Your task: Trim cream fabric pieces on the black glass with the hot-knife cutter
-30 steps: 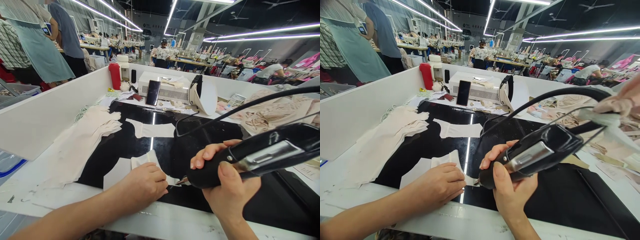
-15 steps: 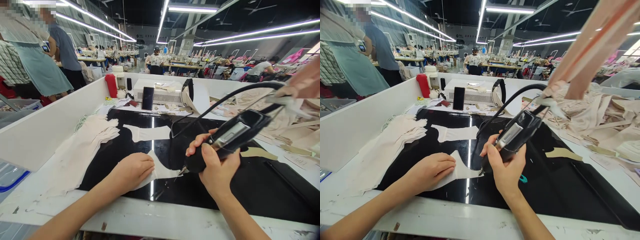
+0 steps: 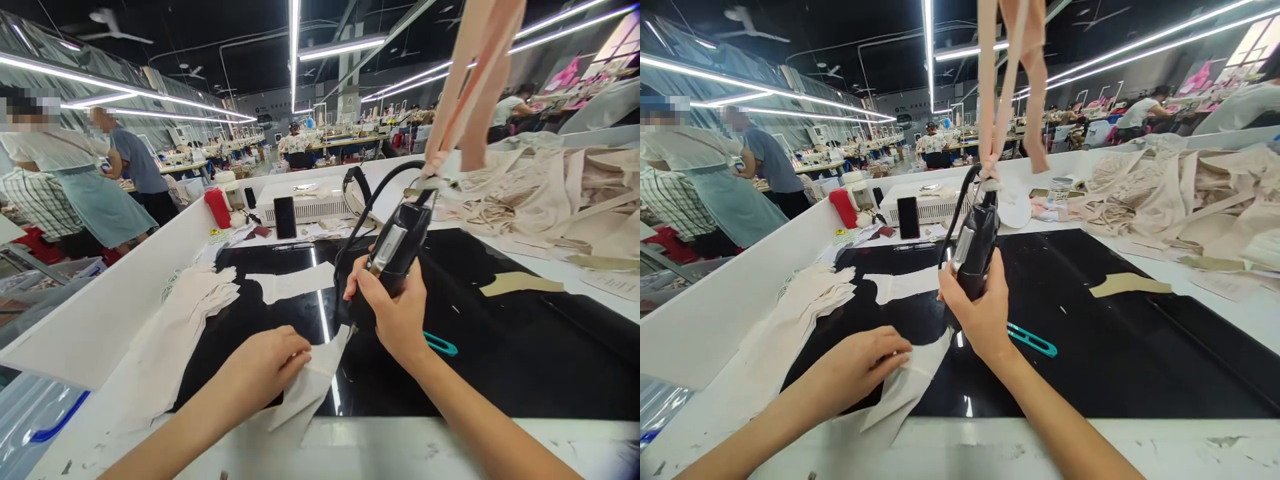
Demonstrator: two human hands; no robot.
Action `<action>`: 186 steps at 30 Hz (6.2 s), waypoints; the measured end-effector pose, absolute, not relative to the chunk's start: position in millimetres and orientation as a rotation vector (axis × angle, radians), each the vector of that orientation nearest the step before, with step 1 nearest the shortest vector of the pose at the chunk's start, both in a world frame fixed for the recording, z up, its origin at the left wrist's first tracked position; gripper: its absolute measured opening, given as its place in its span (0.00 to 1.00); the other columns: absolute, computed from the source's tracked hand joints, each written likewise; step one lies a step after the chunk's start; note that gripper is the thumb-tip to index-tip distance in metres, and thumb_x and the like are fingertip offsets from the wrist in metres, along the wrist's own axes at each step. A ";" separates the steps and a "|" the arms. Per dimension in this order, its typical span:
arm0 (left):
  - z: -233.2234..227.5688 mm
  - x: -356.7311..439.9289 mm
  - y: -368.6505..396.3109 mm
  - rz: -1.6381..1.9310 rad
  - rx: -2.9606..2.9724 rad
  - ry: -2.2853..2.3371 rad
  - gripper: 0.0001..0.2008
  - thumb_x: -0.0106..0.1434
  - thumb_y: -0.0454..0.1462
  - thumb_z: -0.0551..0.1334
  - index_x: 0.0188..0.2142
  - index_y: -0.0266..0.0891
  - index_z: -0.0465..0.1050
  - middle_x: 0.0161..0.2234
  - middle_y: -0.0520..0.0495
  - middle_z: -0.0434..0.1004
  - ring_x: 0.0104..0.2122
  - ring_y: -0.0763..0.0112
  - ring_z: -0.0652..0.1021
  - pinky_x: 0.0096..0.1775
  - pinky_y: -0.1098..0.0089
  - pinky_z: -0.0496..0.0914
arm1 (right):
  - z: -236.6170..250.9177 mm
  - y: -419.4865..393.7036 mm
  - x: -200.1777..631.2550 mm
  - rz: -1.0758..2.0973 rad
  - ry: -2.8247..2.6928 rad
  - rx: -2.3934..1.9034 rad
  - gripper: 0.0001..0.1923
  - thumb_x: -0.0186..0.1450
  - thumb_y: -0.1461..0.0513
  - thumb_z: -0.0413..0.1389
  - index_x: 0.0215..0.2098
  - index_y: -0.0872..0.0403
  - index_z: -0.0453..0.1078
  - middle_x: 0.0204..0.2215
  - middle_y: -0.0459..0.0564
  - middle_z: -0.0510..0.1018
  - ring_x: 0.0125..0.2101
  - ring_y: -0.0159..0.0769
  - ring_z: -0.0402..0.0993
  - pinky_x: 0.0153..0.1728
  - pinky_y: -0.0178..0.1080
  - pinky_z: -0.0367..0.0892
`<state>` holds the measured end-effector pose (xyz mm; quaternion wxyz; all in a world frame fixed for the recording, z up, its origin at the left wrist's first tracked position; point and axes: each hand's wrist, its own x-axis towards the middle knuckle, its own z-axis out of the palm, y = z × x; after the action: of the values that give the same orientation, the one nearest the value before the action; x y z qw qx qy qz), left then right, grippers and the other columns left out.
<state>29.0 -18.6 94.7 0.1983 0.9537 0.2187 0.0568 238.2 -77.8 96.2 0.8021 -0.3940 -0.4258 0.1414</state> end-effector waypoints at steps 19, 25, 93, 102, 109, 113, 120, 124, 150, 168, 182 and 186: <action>81.1 63.7 27.1 -0.107 2.653 0.141 0.20 0.65 0.43 0.72 0.53 0.45 0.71 0.59 0.46 0.74 0.67 0.54 0.66 0.69 0.37 0.47 | 95.9 -78.2 218.9 0.329 -0.890 -0.958 0.16 0.61 0.55 0.65 0.39 0.48 0.62 0.29 0.41 0.71 0.26 0.33 0.68 0.29 0.41 0.71; 80.6 59.8 28.8 -0.074 2.707 0.085 0.19 0.66 0.44 0.72 0.53 0.45 0.72 0.56 0.47 0.77 0.68 0.56 0.65 0.70 0.44 0.50 | 95.3 -78.0 215.7 0.344 -0.891 -0.956 0.15 0.61 0.56 0.64 0.37 0.47 0.62 0.29 0.41 0.69 0.26 0.33 0.67 0.28 0.40 0.71; 55.2 4.0 -14.6 0.551 2.963 0.210 0.13 0.76 0.28 0.52 0.55 0.35 0.70 0.50 0.43 0.78 0.51 0.64 0.78 0.54 0.66 0.76 | 95.3 -95.7 196.3 0.465 -0.903 -0.802 0.15 0.63 0.63 0.66 0.43 0.46 0.66 0.31 0.39 0.78 0.22 0.31 0.75 0.24 0.36 0.74; 41.1 24.0 -5.6 0.519 2.946 0.270 0.11 0.74 0.29 0.55 0.51 0.35 0.73 0.49 0.43 0.79 0.50 0.64 0.79 0.53 0.66 0.77 | 83.1 -109.4 207.3 0.448 -0.963 -0.828 0.15 0.65 0.59 0.67 0.45 0.47 0.68 0.33 0.44 0.77 0.25 0.34 0.76 0.25 0.40 0.76; 36.2 16.0 -6.2 0.583 2.950 0.231 0.11 0.78 0.32 0.53 0.53 0.34 0.73 0.51 0.42 0.78 0.52 0.66 0.78 0.56 0.68 0.75 | 86.7 -115.6 209.5 0.448 -0.931 -0.828 0.17 0.64 0.57 0.68 0.47 0.48 0.68 0.31 0.45 0.76 0.24 0.35 0.75 0.25 0.40 0.75; 36.1 15.4 -7.9 0.630 2.914 0.207 0.12 0.79 0.33 0.52 0.52 0.35 0.74 0.53 0.42 0.78 0.53 0.66 0.78 0.56 0.67 0.76 | 89.7 -116.8 211.0 0.442 -0.941 -0.840 0.17 0.64 0.57 0.68 0.47 0.48 0.69 0.30 0.45 0.76 0.24 0.36 0.75 0.25 0.41 0.75; 34.5 17.4 -10.0 0.646 2.852 0.206 0.12 0.78 0.33 0.53 0.52 0.36 0.75 0.51 0.42 0.78 0.52 0.65 0.79 0.56 0.66 0.77 | 96.4 -114.6 214.1 0.452 -0.926 -0.851 0.16 0.62 0.57 0.69 0.44 0.48 0.70 0.28 0.44 0.76 0.22 0.37 0.75 0.23 0.42 0.76; 34.4 16.6 -11.1 0.643 2.831 0.223 0.12 0.78 0.33 0.53 0.52 0.36 0.74 0.52 0.43 0.78 0.53 0.65 0.79 0.56 0.67 0.77 | 103.3 -95.5 208.1 0.421 -0.852 -0.816 0.18 0.61 0.59 0.69 0.45 0.48 0.69 0.28 0.42 0.76 0.22 0.35 0.74 0.24 0.40 0.75; 28.1 16.4 -12.3 0.687 2.847 0.247 0.13 0.77 0.32 0.53 0.54 0.37 0.74 0.54 0.44 0.78 0.51 0.67 0.80 0.54 0.68 0.77 | 93.3 -57.3 196.5 0.411 -0.899 -0.817 0.15 0.65 0.61 0.66 0.46 0.47 0.65 0.31 0.40 0.77 0.22 0.33 0.74 0.26 0.42 0.74; 30.1 14.5 -10.7 0.672 2.898 0.220 0.13 0.76 0.32 0.55 0.56 0.39 0.73 0.55 0.43 0.77 0.51 0.65 0.80 0.54 0.67 0.77 | 88.9 -65.7 196.7 0.396 -0.914 -0.801 0.15 0.66 0.61 0.65 0.46 0.47 0.65 0.32 0.40 0.77 0.24 0.33 0.74 0.28 0.42 0.75; 33.1 11.2 -8.0 0.633 2.970 0.181 0.11 0.76 0.32 0.56 0.53 0.40 0.75 0.54 0.42 0.76 0.52 0.62 0.80 0.50 0.63 0.80 | 87.6 -73.7 197.6 0.388 -0.914 -0.785 0.17 0.66 0.58 0.66 0.48 0.46 0.65 0.31 0.40 0.76 0.24 0.33 0.74 0.28 0.41 0.74; 33.7 11.0 -7.8 0.646 2.973 0.167 0.12 0.76 0.32 0.56 0.53 0.40 0.75 0.54 0.42 0.77 0.52 0.62 0.80 0.51 0.63 0.80 | 87.2 -74.1 196.6 0.399 -0.923 -0.785 0.18 0.67 0.58 0.66 0.50 0.46 0.65 0.32 0.40 0.76 0.25 0.32 0.74 0.29 0.40 0.73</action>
<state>11.0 -7.8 33.7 0.0474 0.9746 0.0548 0.2117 196.6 -74.1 87.2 0.8034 -0.3665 -0.4307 0.1864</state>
